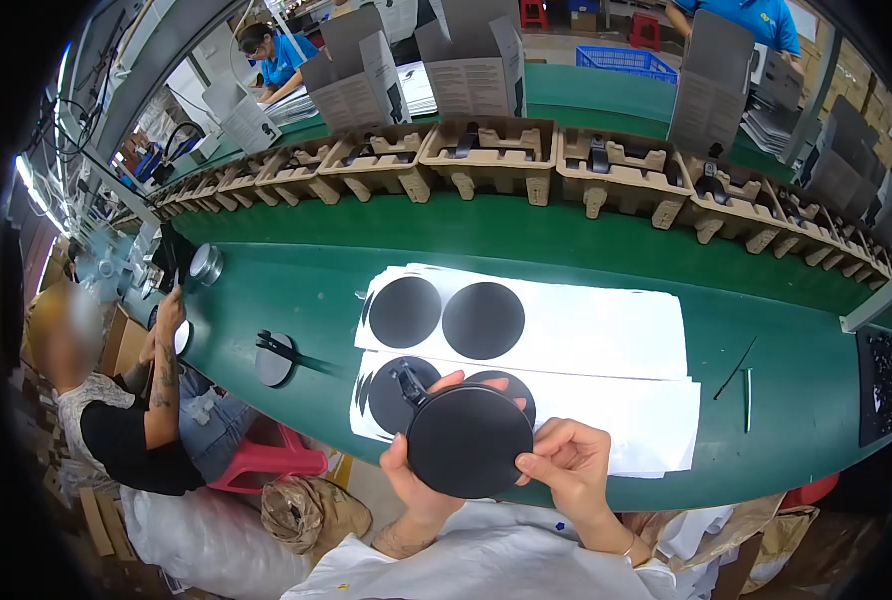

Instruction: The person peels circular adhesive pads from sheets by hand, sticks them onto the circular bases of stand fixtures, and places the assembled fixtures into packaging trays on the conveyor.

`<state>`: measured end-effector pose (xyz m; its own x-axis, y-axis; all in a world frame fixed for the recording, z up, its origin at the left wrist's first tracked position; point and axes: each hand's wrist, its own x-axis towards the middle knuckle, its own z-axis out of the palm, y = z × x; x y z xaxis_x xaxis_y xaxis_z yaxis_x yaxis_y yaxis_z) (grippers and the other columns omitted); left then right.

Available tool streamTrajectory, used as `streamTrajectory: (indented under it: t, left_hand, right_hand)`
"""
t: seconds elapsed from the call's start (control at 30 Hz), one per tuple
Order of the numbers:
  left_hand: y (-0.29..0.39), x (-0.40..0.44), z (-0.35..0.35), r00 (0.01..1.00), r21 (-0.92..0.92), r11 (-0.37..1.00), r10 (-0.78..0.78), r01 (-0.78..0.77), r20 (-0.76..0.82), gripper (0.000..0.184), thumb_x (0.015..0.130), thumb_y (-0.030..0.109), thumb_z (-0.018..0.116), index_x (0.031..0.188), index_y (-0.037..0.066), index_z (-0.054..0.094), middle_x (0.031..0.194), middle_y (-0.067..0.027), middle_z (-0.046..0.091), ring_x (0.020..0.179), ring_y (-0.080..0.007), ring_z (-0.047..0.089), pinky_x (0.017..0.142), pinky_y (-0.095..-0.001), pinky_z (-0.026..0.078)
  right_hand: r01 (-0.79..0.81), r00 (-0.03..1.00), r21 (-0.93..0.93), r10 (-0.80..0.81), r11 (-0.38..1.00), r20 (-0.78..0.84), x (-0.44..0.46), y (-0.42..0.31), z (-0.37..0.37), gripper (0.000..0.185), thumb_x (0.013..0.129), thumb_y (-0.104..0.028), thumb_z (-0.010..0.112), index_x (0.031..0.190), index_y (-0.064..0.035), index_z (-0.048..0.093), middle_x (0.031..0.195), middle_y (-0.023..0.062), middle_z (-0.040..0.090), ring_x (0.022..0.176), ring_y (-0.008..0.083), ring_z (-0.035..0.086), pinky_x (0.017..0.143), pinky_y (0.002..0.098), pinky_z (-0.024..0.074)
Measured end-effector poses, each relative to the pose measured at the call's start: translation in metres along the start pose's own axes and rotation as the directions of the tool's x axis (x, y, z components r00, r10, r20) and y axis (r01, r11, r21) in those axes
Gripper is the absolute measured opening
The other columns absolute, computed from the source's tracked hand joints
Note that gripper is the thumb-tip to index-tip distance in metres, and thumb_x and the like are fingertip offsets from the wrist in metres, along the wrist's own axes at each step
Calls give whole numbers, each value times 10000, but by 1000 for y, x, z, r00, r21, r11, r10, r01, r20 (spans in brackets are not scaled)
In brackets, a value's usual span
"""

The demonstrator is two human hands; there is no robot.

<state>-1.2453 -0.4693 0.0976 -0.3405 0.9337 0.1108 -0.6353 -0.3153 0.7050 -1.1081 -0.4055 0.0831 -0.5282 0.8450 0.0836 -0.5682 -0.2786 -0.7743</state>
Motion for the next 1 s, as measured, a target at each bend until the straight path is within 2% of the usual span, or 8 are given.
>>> streamTrajectory:
  t: [0.3, 0.5, 0.6, 0.7, 0.8, 0.9, 1.0]
  left_hand:
    - [5, 0, -1, 1000, -63, 998, 22, -22, 1, 828, 805, 612, 345, 1389, 28, 285, 1309, -308, 416, 1162, -439, 494, 930, -514, 454]
    - [11, 0, -6, 1000, -27, 999, 19, -19, -16, 839, 801, 623, 349, 1386, 25, 287, 1306, -315, 415, 1154, -454, 493, 930, -519, 452]
    - [11, -3, -11, 999, -81, 996, 43, -44, -16, 815, 781, 575, 409, 1381, 37, 288, 1298, -309, 416, 1156, -472, 481, 925, -531, 452]
    - [19, -3, -9, 1000, 3, 1000, 27, -27, 5, 779, 749, 481, 480, 1378, 64, 286, 1296, -300, 409, 1167, -482, 464, 928, -536, 453]
    - [26, -7, -9, 999, -25, 999, -22, 21, -38, 759, 723, 400, 511, 1377, 90, 284, 1300, -292, 399, 1180, -476, 455, 940, -531, 452]
    - [24, -11, -16, 999, -52, 998, 36, -36, -6, 741, 739, 360, 544, 1372, 60, 302, 1333, -284, 383, 1215, -429, 448, 969, -503, 429]
    - [23, -12, -20, 997, -19, 997, 72, -72, 4, 735, 736, 360, 552, 1367, 68, 315, 1336, -292, 376, 1220, -435, 441, 978, -507, 421]
  right_hand:
    - [22, 1000, -40, -22, 999, 9, -2, 2, 11, 117, 749, 146, 647, 745, 59, 568, 735, 151, 579, 596, 162, 619, 550, 249, 552]
    - [46, 999, -54, -45, 997, 18, 1, 11, 15, 112, 751, 147, 646, 750, 64, 571, 738, 153, 580, 593, 157, 617, 553, 246, 550]
    - [42, 999, -63, -41, 997, 20, 1, 14, 18, 111, 752, 147, 646, 752, 62, 575, 741, 153, 582, 591, 153, 615, 553, 240, 546]
    - [50, 999, -81, -48, 995, 25, 2, 15, 22, 109, 755, 144, 647, 755, 60, 578, 746, 153, 586, 590, 148, 615, 551, 231, 539]
    - [45, 999, -96, -42, 994, 31, 2, 17, 27, 108, 756, 138, 652, 759, 58, 579, 755, 154, 590, 588, 142, 615, 550, 225, 534]
    - [18, 999, -132, -14, 991, 31, 3, 18, 28, 104, 760, 120, 663, 769, 58, 581, 762, 152, 604, 605, 139, 630, 549, 223, 534]
    - [-73, 997, -216, 72, 974, -11, 6, 12, 34, 102, 763, 81, 690, 756, 57, 592, 723, 128, 620, 617, 135, 647, 544, 218, 534]
